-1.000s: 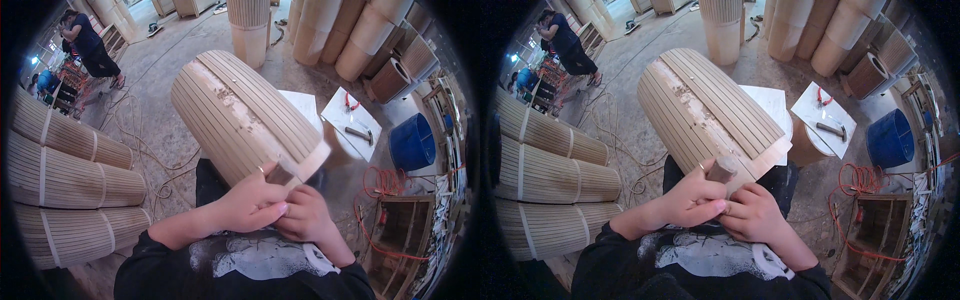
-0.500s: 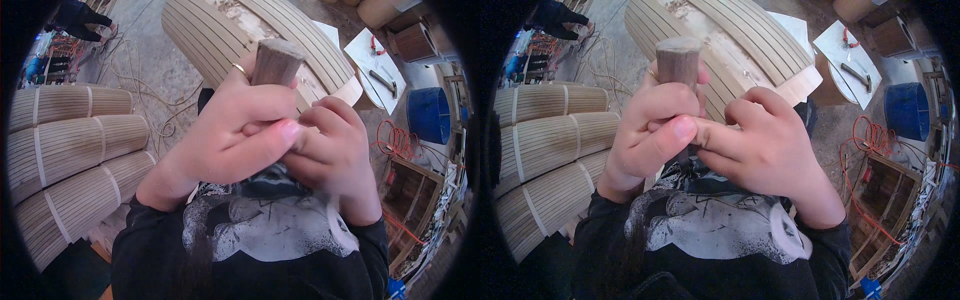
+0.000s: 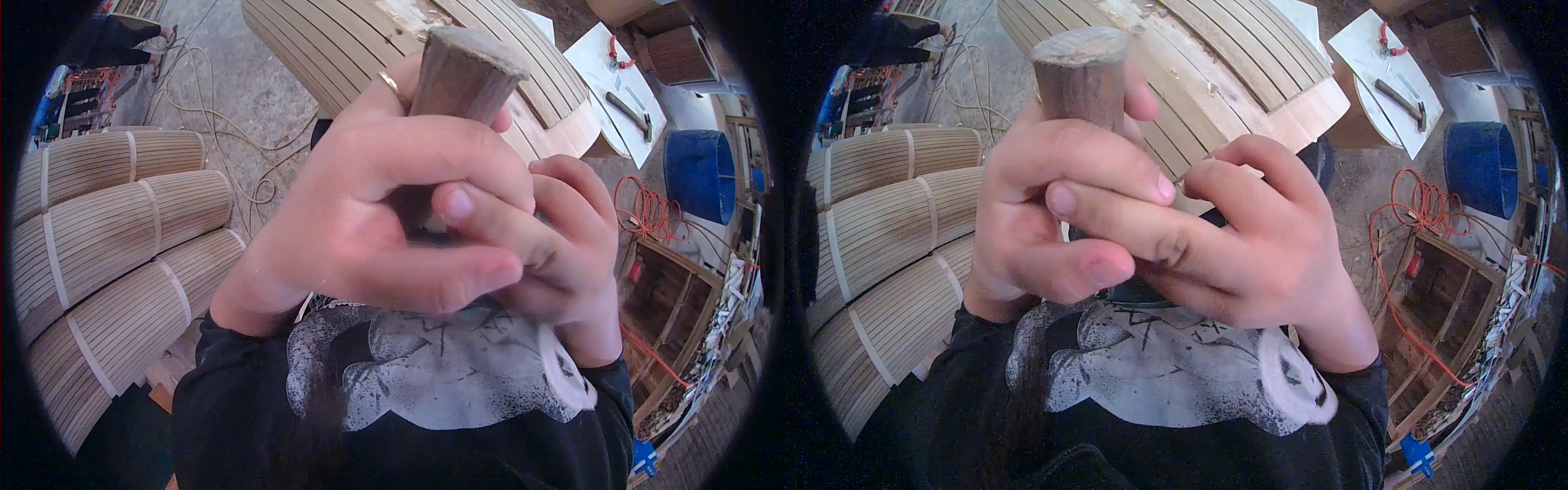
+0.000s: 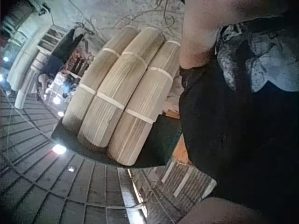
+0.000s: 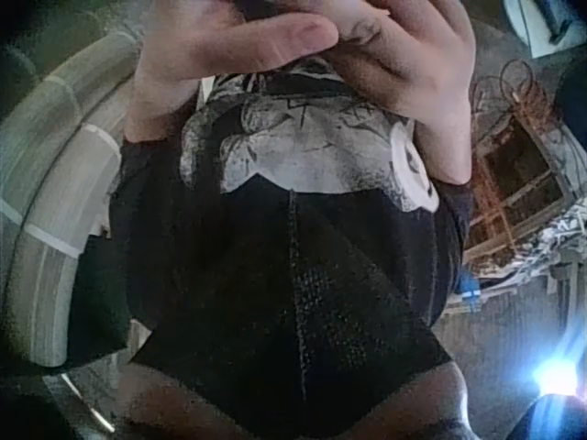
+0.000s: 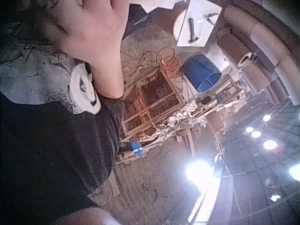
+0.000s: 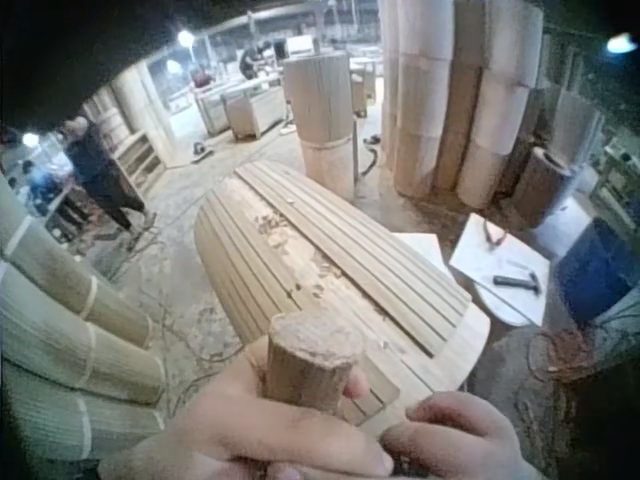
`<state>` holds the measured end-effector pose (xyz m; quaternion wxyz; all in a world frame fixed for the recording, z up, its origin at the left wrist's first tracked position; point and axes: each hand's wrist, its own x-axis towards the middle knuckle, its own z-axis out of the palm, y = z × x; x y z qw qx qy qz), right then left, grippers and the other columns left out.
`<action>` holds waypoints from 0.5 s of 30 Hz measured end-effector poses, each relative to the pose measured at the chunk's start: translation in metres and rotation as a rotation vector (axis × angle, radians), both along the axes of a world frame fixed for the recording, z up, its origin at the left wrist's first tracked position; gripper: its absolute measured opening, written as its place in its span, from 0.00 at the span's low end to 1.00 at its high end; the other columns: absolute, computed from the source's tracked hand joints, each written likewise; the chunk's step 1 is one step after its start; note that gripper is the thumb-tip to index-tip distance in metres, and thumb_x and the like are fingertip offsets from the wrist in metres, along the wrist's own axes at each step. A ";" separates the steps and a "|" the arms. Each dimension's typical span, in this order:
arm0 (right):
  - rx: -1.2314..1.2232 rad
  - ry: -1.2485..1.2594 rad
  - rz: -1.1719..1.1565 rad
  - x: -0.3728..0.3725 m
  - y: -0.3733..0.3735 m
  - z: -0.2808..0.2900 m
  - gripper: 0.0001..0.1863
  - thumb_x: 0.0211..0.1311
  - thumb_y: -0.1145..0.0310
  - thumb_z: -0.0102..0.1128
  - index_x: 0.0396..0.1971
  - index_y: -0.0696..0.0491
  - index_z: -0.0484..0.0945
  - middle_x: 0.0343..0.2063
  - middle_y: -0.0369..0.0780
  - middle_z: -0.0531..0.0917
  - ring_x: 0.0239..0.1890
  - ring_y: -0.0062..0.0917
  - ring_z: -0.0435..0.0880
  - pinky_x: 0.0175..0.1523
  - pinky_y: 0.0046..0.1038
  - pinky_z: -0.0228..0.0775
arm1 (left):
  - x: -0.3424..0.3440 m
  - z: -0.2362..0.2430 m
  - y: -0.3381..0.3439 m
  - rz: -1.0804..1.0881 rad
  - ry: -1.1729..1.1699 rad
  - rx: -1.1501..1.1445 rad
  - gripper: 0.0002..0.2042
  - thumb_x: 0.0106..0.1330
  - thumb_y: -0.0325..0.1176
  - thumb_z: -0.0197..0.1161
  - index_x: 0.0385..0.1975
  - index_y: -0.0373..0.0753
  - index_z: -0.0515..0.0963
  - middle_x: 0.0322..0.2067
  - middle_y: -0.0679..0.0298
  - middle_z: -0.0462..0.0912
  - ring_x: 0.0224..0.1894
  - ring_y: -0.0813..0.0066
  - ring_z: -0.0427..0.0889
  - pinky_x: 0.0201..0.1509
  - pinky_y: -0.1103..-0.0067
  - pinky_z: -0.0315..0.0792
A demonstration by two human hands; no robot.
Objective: Carving a slot or joint into a curved wooden panel using a chisel and hammer.
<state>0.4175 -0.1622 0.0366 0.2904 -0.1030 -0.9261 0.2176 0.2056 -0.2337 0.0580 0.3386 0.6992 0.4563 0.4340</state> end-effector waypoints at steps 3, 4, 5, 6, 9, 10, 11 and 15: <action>0.058 0.055 -0.023 -0.001 0.001 -0.001 0.27 0.40 0.67 0.73 0.47 0.41 0.87 0.33 0.32 0.84 0.32 0.32 0.81 0.43 0.33 0.76 | 0.000 -0.002 0.003 -0.030 -0.027 0.030 0.22 0.54 0.53 0.71 0.37 0.38 0.86 0.51 0.54 0.75 0.44 0.70 0.77 0.51 0.73 0.69; 0.078 0.052 -0.035 -0.001 0.001 0.001 0.26 0.40 0.67 0.73 0.47 0.40 0.87 0.33 0.32 0.84 0.32 0.33 0.81 0.43 0.32 0.76 | 0.001 -0.002 0.003 -0.029 -0.029 0.028 0.22 0.54 0.53 0.71 0.37 0.38 0.86 0.51 0.54 0.75 0.44 0.70 0.77 0.51 0.73 0.69; 0.098 0.050 -0.046 -0.001 0.001 0.002 0.26 0.40 0.67 0.74 0.47 0.40 0.88 0.33 0.31 0.84 0.33 0.33 0.81 0.43 0.32 0.76 | 0.003 -0.004 0.002 -0.022 -0.054 0.023 0.23 0.55 0.54 0.70 0.37 0.38 0.86 0.50 0.54 0.75 0.45 0.69 0.76 0.53 0.72 0.68; 0.096 0.044 -0.047 -0.001 0.002 0.002 0.26 0.40 0.67 0.74 0.47 0.40 0.88 0.33 0.31 0.84 0.33 0.33 0.81 0.43 0.32 0.76 | 0.005 -0.005 0.002 -0.017 -0.082 0.018 0.23 0.56 0.54 0.69 0.37 0.38 0.86 0.50 0.54 0.75 0.46 0.68 0.76 0.55 0.72 0.67; 0.165 0.094 0.011 0.000 0.005 -0.001 0.22 0.41 0.68 0.73 0.43 0.41 0.88 0.33 0.33 0.84 0.33 0.34 0.81 0.42 0.33 0.76 | -0.001 -0.002 0.009 -0.088 0.030 0.104 0.23 0.60 0.55 0.64 0.36 0.38 0.86 0.44 0.54 0.79 0.50 0.66 0.74 0.59 0.71 0.64; 0.203 0.172 0.052 0.002 0.005 -0.004 0.20 0.41 0.68 0.73 0.40 0.43 0.87 0.34 0.35 0.84 0.33 0.34 0.81 0.41 0.34 0.76 | 0.002 -0.003 0.008 -0.090 0.022 0.107 0.23 0.60 0.55 0.64 0.36 0.38 0.86 0.44 0.54 0.79 0.50 0.66 0.74 0.59 0.71 0.64; 0.241 0.248 0.094 0.004 0.005 -0.008 0.18 0.41 0.68 0.72 0.38 0.45 0.87 0.35 0.37 0.85 0.33 0.35 0.81 0.41 0.35 0.76 | 0.005 -0.005 0.005 -0.006 -0.051 0.042 0.22 0.62 0.55 0.62 0.33 0.38 0.85 0.41 0.55 0.80 0.52 0.65 0.73 0.61 0.70 0.62; 0.314 0.353 0.002 -0.002 0.002 -0.022 0.16 0.40 0.67 0.72 0.34 0.48 0.84 0.37 0.40 0.84 0.34 0.37 0.80 0.40 0.37 0.76 | 0.015 -0.004 0.001 0.105 -0.289 -0.173 0.21 0.66 0.53 0.57 0.27 0.39 0.82 0.34 0.58 0.82 0.55 0.65 0.71 0.62 0.70 0.61</action>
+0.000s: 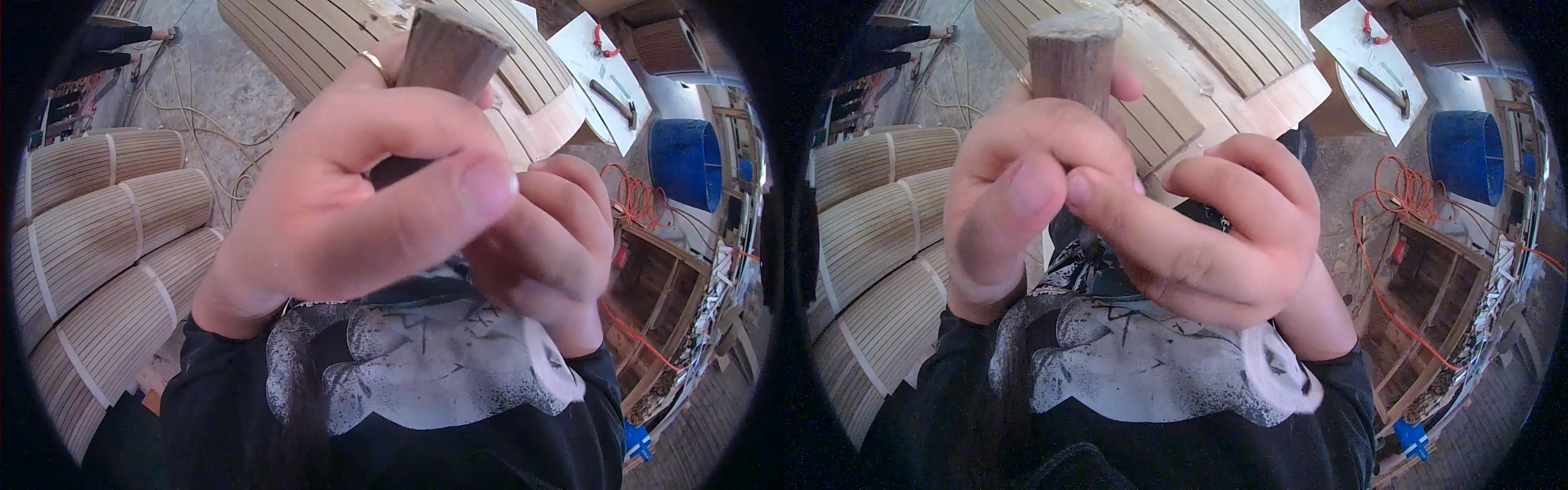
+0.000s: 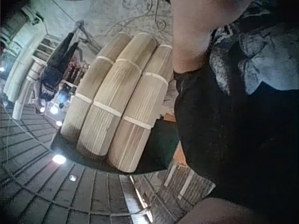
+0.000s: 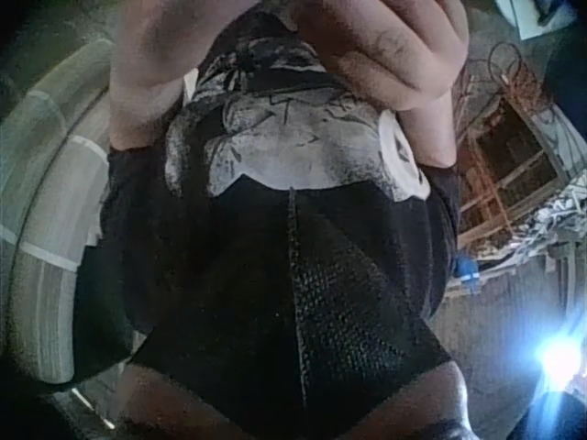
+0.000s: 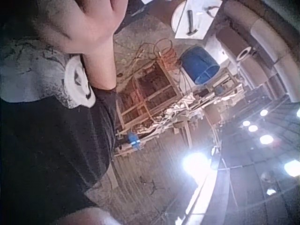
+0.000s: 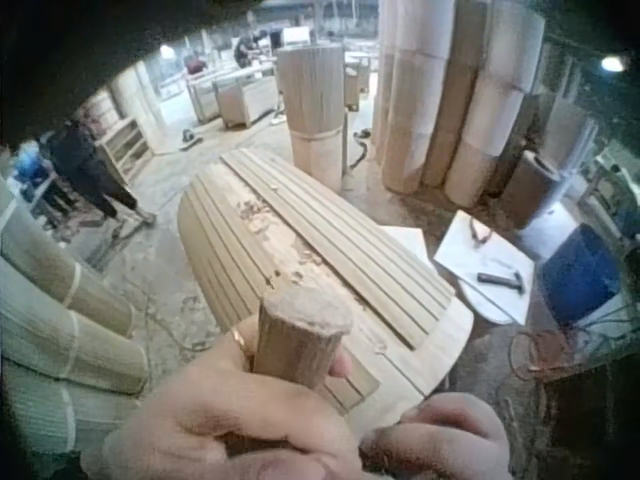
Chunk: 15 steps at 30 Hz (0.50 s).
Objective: Carving a slot or joint into a curved wooden panel using a chisel and hammer.
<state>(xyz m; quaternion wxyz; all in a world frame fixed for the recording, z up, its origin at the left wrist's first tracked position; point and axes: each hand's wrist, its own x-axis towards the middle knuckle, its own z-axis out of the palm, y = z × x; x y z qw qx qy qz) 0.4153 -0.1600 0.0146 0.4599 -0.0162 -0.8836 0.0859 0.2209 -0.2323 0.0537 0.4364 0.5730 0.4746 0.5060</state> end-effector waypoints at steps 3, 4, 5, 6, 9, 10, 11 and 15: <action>-0.048 -0.131 -0.054 0.004 -0.001 0.011 0.18 0.38 0.66 0.73 0.35 0.50 0.83 0.38 0.40 0.82 0.35 0.39 0.80 0.41 0.38 0.75 | 0.003 0.002 -0.004 -0.010 0.017 -0.004 0.20 0.64 0.52 0.59 0.24 0.40 0.81 0.33 0.59 0.81 0.54 0.66 0.72 0.61 0.70 0.61; -0.080 -0.168 -0.038 0.006 -0.001 0.014 0.18 0.37 0.65 0.73 0.34 0.51 0.83 0.37 0.40 0.82 0.36 0.39 0.80 0.41 0.39 0.75 | 0.002 0.003 -0.002 -0.012 0.014 -0.004 0.20 0.64 0.52 0.59 0.24 0.40 0.81 0.33 0.59 0.81 0.54 0.66 0.72 0.61 0.70 0.61; -0.112 -0.204 -0.021 0.007 -0.001 0.015 0.18 0.37 0.65 0.73 0.34 0.51 0.83 0.37 0.40 0.82 0.37 0.39 0.80 0.41 0.39 0.75 | 0.000 0.004 0.000 -0.064 0.064 0.018 0.19 0.63 0.51 0.60 0.25 0.40 0.81 0.32 0.60 0.81 0.53 0.66 0.71 0.60 0.70 0.61; -0.112 -0.205 -0.022 0.007 -0.001 0.014 0.18 0.37 0.65 0.73 0.34 0.51 0.83 0.37 0.40 0.82 0.37 0.39 0.80 0.41 0.39 0.75 | -0.002 0.004 0.001 -0.114 0.114 0.040 0.18 0.62 0.50 0.61 0.25 0.40 0.81 0.31 0.61 0.80 0.53 0.67 0.71 0.59 0.70 0.61; -0.099 -0.206 -0.038 0.008 0.000 0.012 0.19 0.38 0.63 0.74 0.34 0.52 0.84 0.37 0.40 0.82 0.39 0.39 0.79 0.42 0.38 0.75 | -0.001 0.011 0.000 -0.126 0.117 -0.085 0.16 0.61 0.48 0.62 0.26 0.40 0.81 0.35 0.59 0.79 0.50 0.69 0.72 0.57 0.70 0.63; -0.083 -0.225 -0.054 0.009 -0.001 0.011 0.19 0.38 0.63 0.74 0.34 0.51 0.84 0.37 0.40 0.82 0.39 0.39 0.79 0.42 0.38 0.75 | -0.001 0.010 0.000 -0.127 0.115 -0.086 0.16 0.61 0.48 0.62 0.26 0.40 0.81 0.35 0.59 0.79 0.50 0.69 0.72 0.57 0.70 0.63; -0.068 -0.245 -0.070 0.010 -0.001 0.011 0.19 0.38 0.62 0.75 0.34 0.51 0.84 0.37 0.40 0.83 0.39 0.39 0.79 0.42 0.37 0.75 | 0.000 0.010 0.000 -0.114 0.111 -0.077 0.16 0.61 0.47 0.62 0.27 0.39 0.81 0.37 0.57 0.78 0.48 0.70 0.72 0.56 0.71 0.63; -0.107 -0.213 -0.100 0.010 -0.004 0.007 0.20 0.38 0.62 0.75 0.36 0.50 0.85 0.37 0.39 0.83 0.40 0.39 0.79 0.42 0.37 0.75 | 0.005 0.009 0.000 -0.065 0.100 -0.040 0.16 0.61 0.46 0.62 0.29 0.37 0.81 0.49 0.51 0.73 0.41 0.76 0.72 0.51 0.74 0.64</action>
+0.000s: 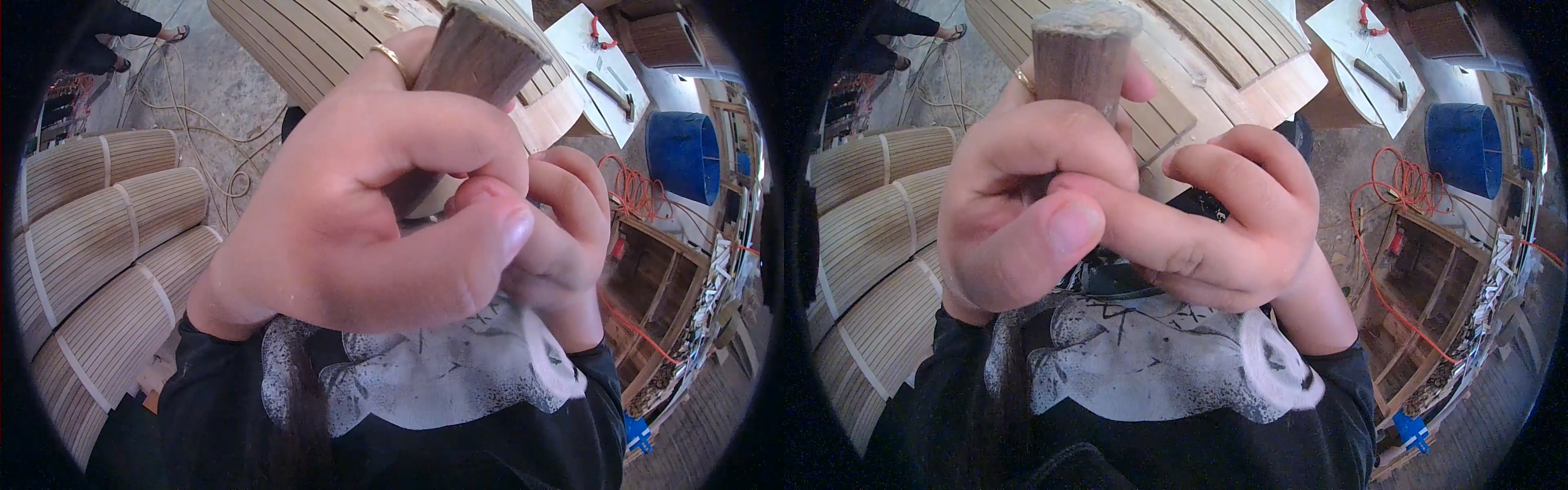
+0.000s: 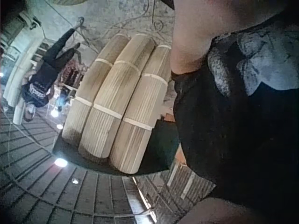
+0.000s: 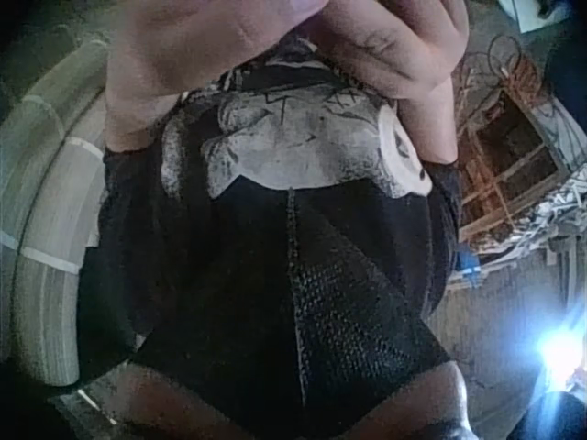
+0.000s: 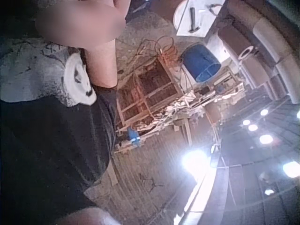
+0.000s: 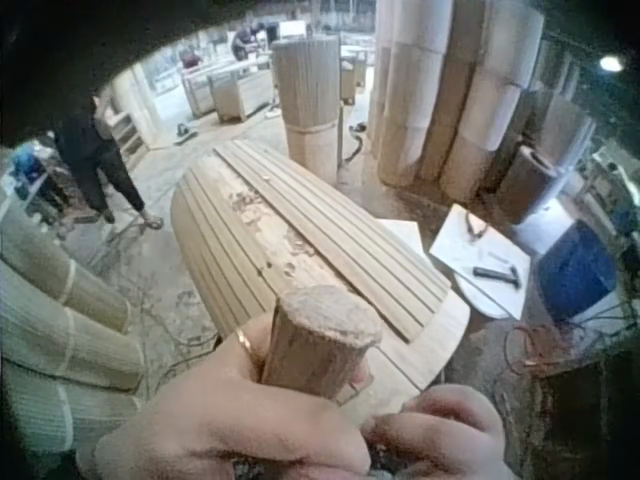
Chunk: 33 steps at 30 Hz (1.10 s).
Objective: Carving a slot or joint into a curved wooden panel using a chisel and hammer.
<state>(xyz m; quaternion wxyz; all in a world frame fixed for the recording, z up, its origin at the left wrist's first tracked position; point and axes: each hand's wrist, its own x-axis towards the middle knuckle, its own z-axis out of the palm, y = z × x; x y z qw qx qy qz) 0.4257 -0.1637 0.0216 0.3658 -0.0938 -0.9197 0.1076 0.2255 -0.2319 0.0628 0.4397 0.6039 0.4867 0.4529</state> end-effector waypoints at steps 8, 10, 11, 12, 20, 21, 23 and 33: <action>0.025 -0.016 0.048 0.001 0.003 0.001 0.22 0.37 0.62 0.75 0.38 0.50 0.86 0.38 0.40 0.83 0.41 0.40 0.79 0.44 0.38 0.75 | -0.001 -0.001 0.000 -0.020 0.049 0.073 0.16 0.60 0.46 0.62 0.29 0.37 0.80 0.48 0.51 0.73 0.38 0.76 0.71 0.49 0.75 0.64; 0.000 -0.020 0.027 0.000 0.000 0.004 0.22 0.37 0.63 0.76 0.39 0.49 0.86 0.38 0.39 0.83 0.41 0.39 0.79 0.44 0.37 0.75 | -0.001 0.002 0.000 -0.001 0.035 0.042 0.16 0.59 0.46 0.62 0.29 0.37 0.80 0.48 0.51 0.73 0.38 0.75 0.71 0.49 0.75 0.64; -0.026 -0.024 0.007 0.000 -0.001 0.005 0.22 0.38 0.63 0.76 0.40 0.47 0.87 0.38 0.39 0.84 0.40 0.38 0.80 0.44 0.37 0.75 | -0.003 0.006 0.002 -0.026 0.069 0.033 0.16 0.59 0.46 0.62 0.29 0.37 0.80 0.48 0.50 0.73 0.39 0.74 0.71 0.50 0.75 0.64; -0.027 -0.024 0.005 0.000 0.000 0.003 0.22 0.38 0.63 0.76 0.40 0.47 0.87 0.38 0.39 0.84 0.40 0.38 0.80 0.44 0.37 0.75 | -0.004 0.008 0.003 -0.053 0.102 0.022 0.16 0.58 0.46 0.62 0.30 0.37 0.80 0.47 0.50 0.73 0.40 0.74 0.71 0.50 0.74 0.63; -0.007 -0.009 0.003 0.000 0.002 0.001 0.25 0.40 0.65 0.79 0.45 0.38 0.87 0.37 0.34 0.84 0.37 0.33 0.80 0.41 0.32 0.75 | -0.008 -0.009 0.000 -0.013 0.210 0.251 0.14 0.54 0.41 0.61 0.31 0.35 0.80 0.45 0.48 0.75 0.53 0.65 0.71 0.59 0.71 0.61; -0.008 -0.009 0.001 0.000 0.001 0.003 0.25 0.40 0.65 0.79 0.45 0.38 0.87 0.37 0.34 0.84 0.37 0.33 0.80 0.41 0.32 0.75 | -0.009 -0.010 0.000 -0.027 0.244 0.275 0.14 0.53 0.40 0.60 0.31 0.35 0.80 0.46 0.48 0.75 0.55 0.63 0.71 0.60 0.71 0.60; -0.059 -0.076 -0.037 0.001 -0.002 0.007 0.25 0.40 0.66 0.78 0.45 0.38 0.88 0.36 0.33 0.83 0.37 0.32 0.79 0.42 0.30 0.75 | -0.006 0.000 -0.003 -0.025 0.247 0.196 0.13 0.53 0.39 0.60 0.31 0.35 0.80 0.45 0.49 0.76 0.55 0.63 0.71 0.60 0.70 0.60; -0.017 -0.052 -0.068 -0.001 -0.002 0.007 0.25 0.39 0.68 0.77 0.44 0.37 0.88 0.35 0.31 0.83 0.36 0.31 0.78 0.40 0.30 0.73 | -0.006 0.017 -0.008 -0.059 0.398 0.151 0.13 0.50 0.31 0.56 0.34 0.33 0.79 0.40 0.54 0.77 0.54 0.62 0.71 0.58 0.71 0.62</action>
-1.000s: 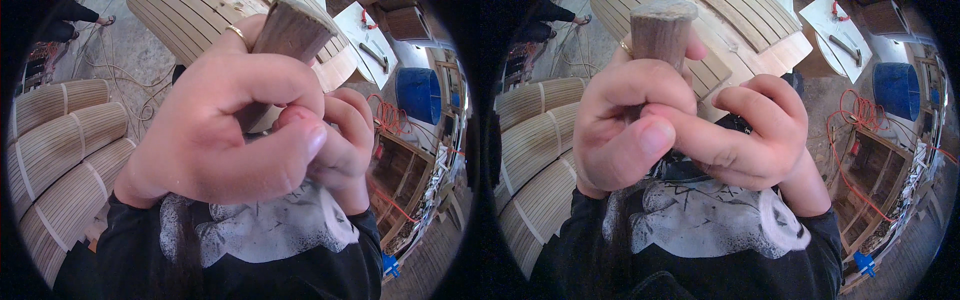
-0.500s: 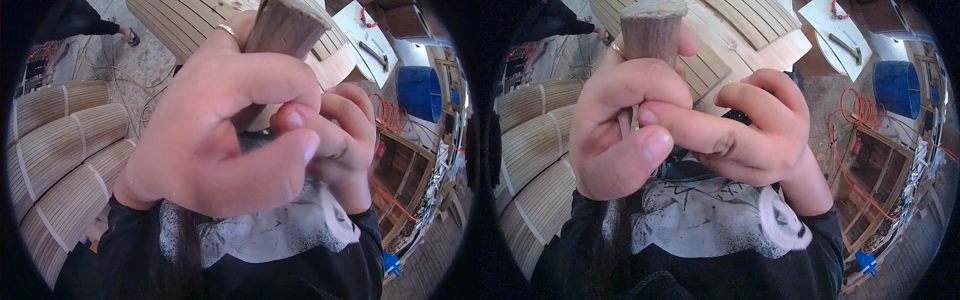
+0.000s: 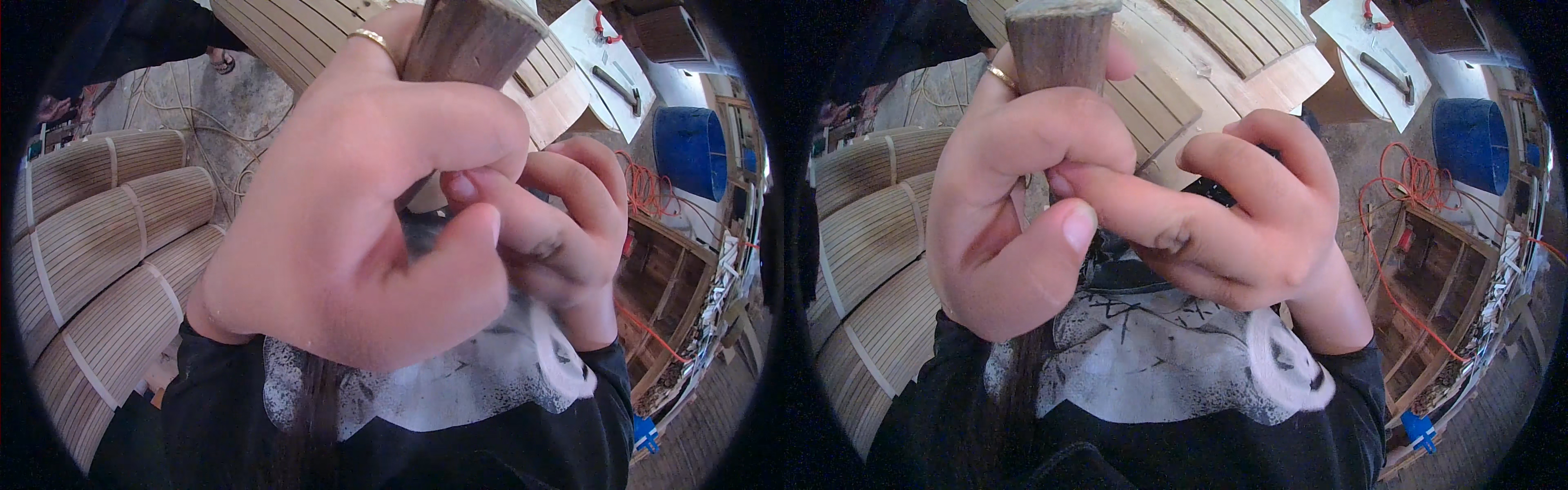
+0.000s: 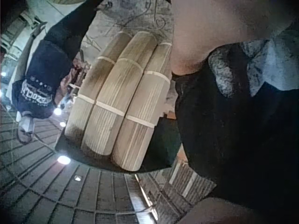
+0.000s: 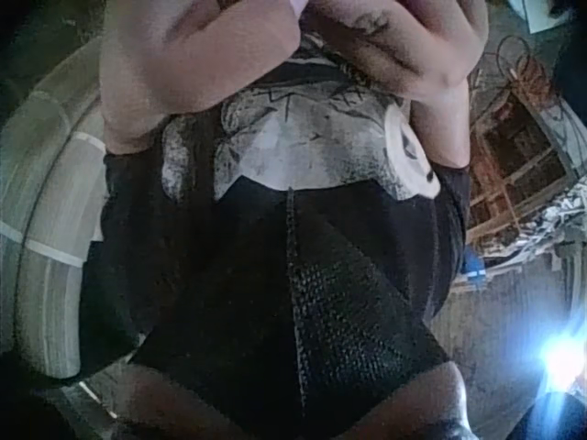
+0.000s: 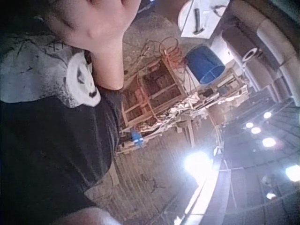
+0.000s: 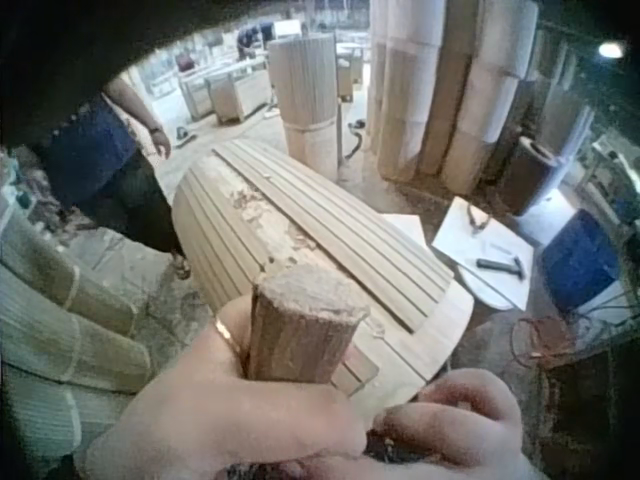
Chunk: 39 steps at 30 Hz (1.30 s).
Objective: Carving a slot or joint into a curved wooden panel using a chisel and hammer.
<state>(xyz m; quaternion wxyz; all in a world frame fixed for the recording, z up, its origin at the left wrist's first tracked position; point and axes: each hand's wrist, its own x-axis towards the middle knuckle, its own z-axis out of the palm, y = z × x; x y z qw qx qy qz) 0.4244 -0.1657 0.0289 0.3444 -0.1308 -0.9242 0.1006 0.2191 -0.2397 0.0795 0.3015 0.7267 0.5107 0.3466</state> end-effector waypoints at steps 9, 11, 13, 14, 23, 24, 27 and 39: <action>0.004 -0.016 0.026 0.002 0.001 0.003 0.22 0.41 0.62 0.76 0.43 0.36 0.88 0.37 0.31 0.83 0.35 0.31 0.76 0.40 0.30 0.73 | -0.007 -0.031 0.014 -0.053 0.030 0.445 0.14 0.47 0.30 0.55 0.34 0.32 0.79 0.40 0.49 0.76 0.47 0.66 0.71 0.53 0.74 0.63; -0.010 -0.016 0.015 0.002 0.001 0.002 0.21 0.42 0.62 0.76 0.42 0.36 0.88 0.38 0.32 0.83 0.35 0.32 0.76 0.40 0.30 0.73 | -0.003 -0.002 0.010 -0.068 0.082 0.228 0.13 0.47 0.30 0.56 0.33 0.33 0.79 0.40 0.49 0.75 0.43 0.68 0.71 0.51 0.75 0.63; -0.007 -0.001 0.011 0.001 0.000 0.000 0.20 0.42 0.62 0.76 0.41 0.36 0.88 0.38 0.32 0.83 0.35 0.32 0.76 0.40 0.31 0.73 | -0.002 0.005 0.008 -0.077 0.136 0.016 0.13 0.47 0.31 0.56 0.32 0.34 0.79 0.39 0.49 0.75 0.39 0.71 0.71 0.49 0.76 0.64; -0.004 0.012 0.008 0.001 0.000 -0.001 0.20 0.42 0.62 0.76 0.41 0.36 0.88 0.38 0.32 0.84 0.35 0.32 0.76 0.40 0.31 0.73 | -0.002 -0.001 0.009 -0.098 0.116 0.106 0.12 0.47 0.31 0.56 0.31 0.34 0.79 0.39 0.50 0.75 0.36 0.72 0.70 0.47 0.76 0.64; 0.000 0.017 0.072 0.000 0.004 -0.002 0.19 0.41 0.65 0.75 0.39 0.36 0.89 0.36 0.33 0.84 0.34 0.31 0.77 0.38 0.28 0.73 | 0.001 0.004 0.012 -0.113 0.159 0.273 0.11 0.45 0.31 0.56 0.29 0.36 0.79 0.27 0.60 0.75 0.40 0.69 0.70 0.51 0.74 0.63; 0.001 0.017 0.071 0.001 0.005 -0.004 0.19 0.41 0.65 0.75 0.39 0.36 0.89 0.36 0.33 0.84 0.34 0.31 0.77 0.38 0.28 0.73 | 0.006 0.005 0.011 -0.032 0.068 0.202 0.11 0.45 0.31 0.56 0.28 0.36 0.79 0.26 0.62 0.75 0.43 0.67 0.71 0.53 0.73 0.63; 0.001 0.009 0.069 0.003 0.006 -0.008 0.20 0.40 0.67 0.75 0.39 0.38 0.89 0.35 0.33 0.84 0.33 0.31 0.77 0.38 0.28 0.73 | 0.006 0.020 0.007 -0.022 0.231 -0.120 0.12 0.44 0.32 0.57 0.28 0.36 0.80 0.30 0.58 0.76 0.48 0.62 0.72 0.55 0.72 0.64; -0.053 -0.026 0.103 -0.001 0.006 -0.008 0.23 0.38 0.66 0.75 0.42 0.43 0.88 0.38 0.35 0.85 0.35 0.32 0.79 0.40 0.31 0.73 | 0.008 0.018 0.000 0.150 0.047 -0.260 0.12 0.43 0.28 0.57 0.29 0.38 0.80 0.48 0.50 0.73 0.43 0.63 0.72 0.48 0.72 0.67</action>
